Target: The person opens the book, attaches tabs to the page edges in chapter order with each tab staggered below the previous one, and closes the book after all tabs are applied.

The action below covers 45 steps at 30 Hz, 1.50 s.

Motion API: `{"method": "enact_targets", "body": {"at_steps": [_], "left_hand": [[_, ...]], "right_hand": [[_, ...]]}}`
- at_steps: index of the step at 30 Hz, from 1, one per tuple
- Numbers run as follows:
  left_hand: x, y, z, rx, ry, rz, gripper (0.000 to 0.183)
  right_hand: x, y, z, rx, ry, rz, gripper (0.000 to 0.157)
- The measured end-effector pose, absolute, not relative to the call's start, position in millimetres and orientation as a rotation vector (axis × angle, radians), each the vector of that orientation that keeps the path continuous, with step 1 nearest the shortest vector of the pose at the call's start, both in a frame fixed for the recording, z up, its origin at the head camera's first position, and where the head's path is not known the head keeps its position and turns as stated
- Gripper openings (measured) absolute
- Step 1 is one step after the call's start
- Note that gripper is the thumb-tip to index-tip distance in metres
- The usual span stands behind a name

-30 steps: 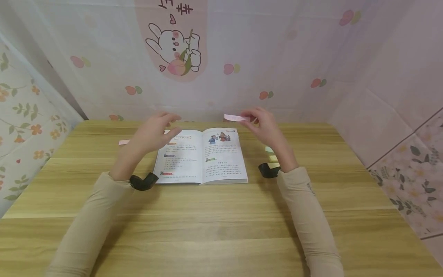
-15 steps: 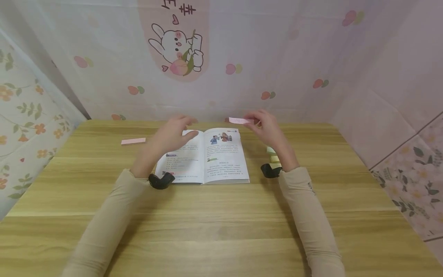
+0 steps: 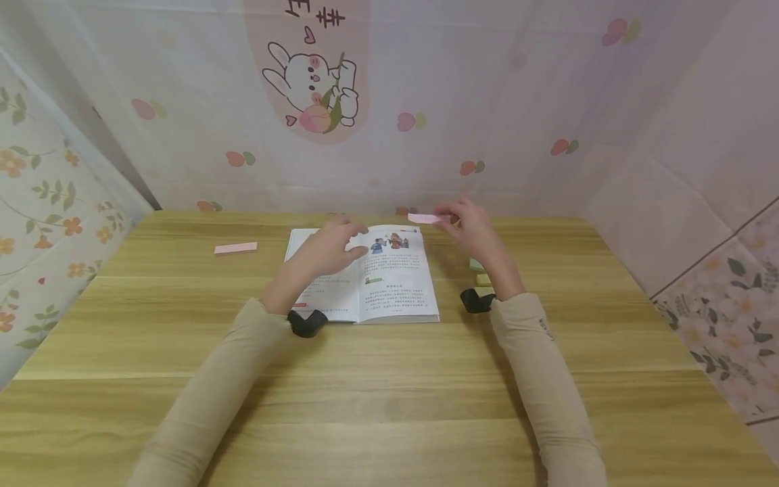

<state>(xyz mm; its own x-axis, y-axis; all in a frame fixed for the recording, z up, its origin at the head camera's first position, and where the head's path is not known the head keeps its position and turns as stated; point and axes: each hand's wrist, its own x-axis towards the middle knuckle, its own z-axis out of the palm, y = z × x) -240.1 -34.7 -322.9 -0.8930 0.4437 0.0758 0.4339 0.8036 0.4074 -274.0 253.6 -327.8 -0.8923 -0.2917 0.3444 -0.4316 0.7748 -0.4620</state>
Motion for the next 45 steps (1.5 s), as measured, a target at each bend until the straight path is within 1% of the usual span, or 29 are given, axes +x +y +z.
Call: {"method": "enact_targets", "body": {"at_steps": [7,17,23,40,45], "left_hand": [[-242,-23,-329,0.711,2.926,0.651,0.046],[-242,-4,-332,0.728,2.936,0.582,0.043],[-244,3,-335,0.690,2.958,0.514,0.038],[-251,26,-349,0.603,2.954,0.438,0.039],[-252,33,-354,0.620,2.954,0.368,0.039]], "right_hand": [[-279,258,-333,0.563,-2.768,0.785,0.026],[-282,258,-338,0.523,-2.859,0.750,0.025],[-283,257,-341,0.492,-2.907,0.742,0.026],[-292,259,-353,0.539,-2.943,0.698,0.023],[-294,260,-356,0.548,-2.952,0.684,0.022]]}}
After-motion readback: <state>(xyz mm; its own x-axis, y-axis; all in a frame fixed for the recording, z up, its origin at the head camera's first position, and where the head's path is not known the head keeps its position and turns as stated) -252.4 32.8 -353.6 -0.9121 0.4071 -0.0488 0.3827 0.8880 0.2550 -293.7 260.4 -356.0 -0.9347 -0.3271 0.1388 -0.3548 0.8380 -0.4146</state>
